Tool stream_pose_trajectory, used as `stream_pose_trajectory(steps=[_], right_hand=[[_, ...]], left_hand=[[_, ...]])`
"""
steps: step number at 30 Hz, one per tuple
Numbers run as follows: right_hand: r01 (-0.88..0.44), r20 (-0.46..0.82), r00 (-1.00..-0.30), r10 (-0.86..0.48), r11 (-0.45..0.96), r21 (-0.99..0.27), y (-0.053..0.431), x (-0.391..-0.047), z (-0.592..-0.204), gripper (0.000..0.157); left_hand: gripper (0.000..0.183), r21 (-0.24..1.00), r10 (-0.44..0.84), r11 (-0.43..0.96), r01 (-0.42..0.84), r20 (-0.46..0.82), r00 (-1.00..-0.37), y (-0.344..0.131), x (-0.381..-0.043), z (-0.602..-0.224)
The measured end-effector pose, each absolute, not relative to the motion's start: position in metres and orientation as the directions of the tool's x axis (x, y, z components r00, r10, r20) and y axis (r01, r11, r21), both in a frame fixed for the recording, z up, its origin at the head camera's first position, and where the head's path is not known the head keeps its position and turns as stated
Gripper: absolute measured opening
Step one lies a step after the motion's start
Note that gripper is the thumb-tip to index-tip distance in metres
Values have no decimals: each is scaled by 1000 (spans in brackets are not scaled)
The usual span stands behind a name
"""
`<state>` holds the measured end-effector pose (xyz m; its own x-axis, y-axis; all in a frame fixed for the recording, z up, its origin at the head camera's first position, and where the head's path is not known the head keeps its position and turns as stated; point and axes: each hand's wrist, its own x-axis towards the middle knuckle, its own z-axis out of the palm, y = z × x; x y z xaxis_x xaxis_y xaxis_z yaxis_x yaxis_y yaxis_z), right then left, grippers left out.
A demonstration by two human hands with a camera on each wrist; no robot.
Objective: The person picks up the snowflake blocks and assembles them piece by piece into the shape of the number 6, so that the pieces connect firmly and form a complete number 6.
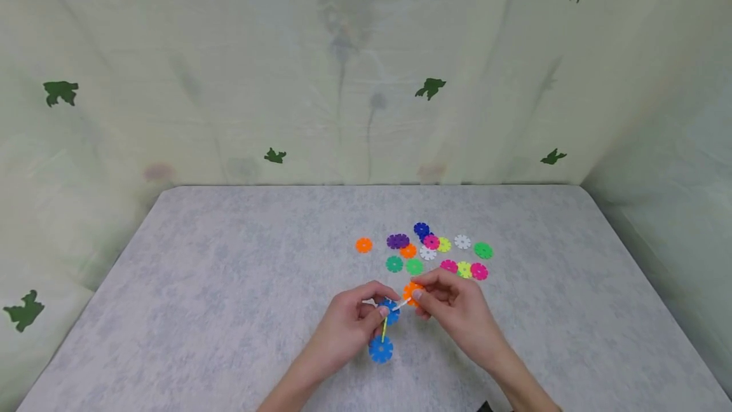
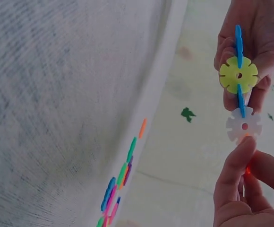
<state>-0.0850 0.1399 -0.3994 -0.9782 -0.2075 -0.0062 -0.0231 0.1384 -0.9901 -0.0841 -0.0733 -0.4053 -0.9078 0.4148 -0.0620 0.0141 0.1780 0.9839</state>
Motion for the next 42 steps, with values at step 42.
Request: stream_pose_trajectory(steps=[42], right_hand=[[-363, -34, -857, -514, 650, -667, 199, -148, -422, 33]], left_hand=[[26, 973, 265, -69, -221, -196, -944, -76, -99, -419]])
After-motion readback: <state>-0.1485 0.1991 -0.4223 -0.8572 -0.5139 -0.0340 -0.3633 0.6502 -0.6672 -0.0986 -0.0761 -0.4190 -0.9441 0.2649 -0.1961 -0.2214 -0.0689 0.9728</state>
